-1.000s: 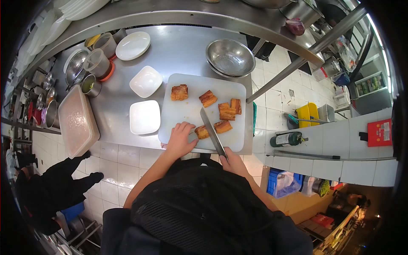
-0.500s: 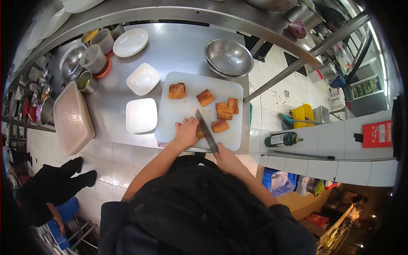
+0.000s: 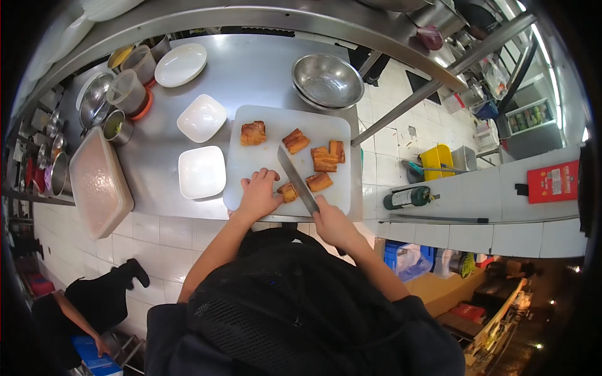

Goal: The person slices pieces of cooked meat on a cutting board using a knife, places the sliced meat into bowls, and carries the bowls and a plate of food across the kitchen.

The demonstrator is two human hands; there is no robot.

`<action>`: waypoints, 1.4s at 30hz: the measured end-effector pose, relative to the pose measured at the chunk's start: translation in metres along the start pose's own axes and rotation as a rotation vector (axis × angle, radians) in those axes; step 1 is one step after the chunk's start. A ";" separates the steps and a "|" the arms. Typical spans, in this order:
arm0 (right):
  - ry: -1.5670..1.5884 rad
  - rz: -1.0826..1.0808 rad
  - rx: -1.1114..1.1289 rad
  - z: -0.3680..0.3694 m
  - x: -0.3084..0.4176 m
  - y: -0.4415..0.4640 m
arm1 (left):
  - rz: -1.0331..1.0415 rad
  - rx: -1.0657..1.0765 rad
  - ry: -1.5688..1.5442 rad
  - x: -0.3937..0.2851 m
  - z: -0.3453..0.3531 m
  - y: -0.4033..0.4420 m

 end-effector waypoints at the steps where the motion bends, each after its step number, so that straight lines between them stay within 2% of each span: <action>1: -0.008 0.038 0.052 0.002 0.004 -0.010 | 0.021 0.030 0.057 -0.001 0.004 -0.001; 4: -0.002 0.069 0.142 0.012 0.007 -0.029 | 0.029 -0.035 0.121 -0.006 0.014 0.001; 8: 0.021 0.114 0.151 0.028 0.000 -0.015 | -0.002 -0.032 0.094 -0.008 0.020 0.002; 10: 0.051 0.017 -0.017 0.063 -0.029 0.017 | -0.016 -0.021 0.084 -0.008 0.021 0.005; 11: 0.054 0.016 -0.017 0.074 -0.036 0.024 | -0.018 -0.022 0.087 -0.008 0.022 0.003; 14: 0.144 0.002 -0.186 0.071 -0.038 0.044 | -0.017 0.003 0.087 -0.004 0.020 0.004; 17: 0.267 0.031 -0.141 0.044 -0.028 0.043 | -0.023 -0.011 0.048 -0.001 0.024 0.003; 19: 0.490 0.179 0.029 0.040 -0.027 0.038 | -0.053 -0.039 0.037 0.003 0.019 0.003; 23: 0.423 0.208 0.066 0.020 -0.024 0.023 | -0.095 -0.032 0.011 0.009 0.018 0.003; 29: 0.310 0.205 0.083 0.035 -0.010 0.013 | -0.116 -0.133 -0.051 0.022 0.019 -0.003; 31: 0.061 0.029 0.040 0.035 -0.006 0.006 | -0.082 -0.082 -0.051 0.013 0.020 -0.004; 34: 0.153 0.118 0.097 0.026 0.005 -0.009 | -0.076 -0.067 -0.040 0.010 0.022 -0.005; 37: 0.156 0.118 0.094 0.019 0.008 -0.021 | -0.044 -0.101 -0.070 0.016 0.027 -0.003; 41: 0.141 0.103 0.130 0.041 -0.003 -0.023 | -0.009 -0.107 -0.027 0.017 0.027 -0.009; 42: 0.139 0.095 0.081 0.053 -0.012 -0.019 | 0.001 -0.095 -0.027 0.015 0.025 -0.011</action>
Point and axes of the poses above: each hand's wrist, its own y-axis towards the middle knuckle, its own z-axis out of the palm, x = y × z, the point moved 8 cm from there along y, towards the middle knuckle, and after that the axes turned 15 degrees about -z, right-handed, at the moved point
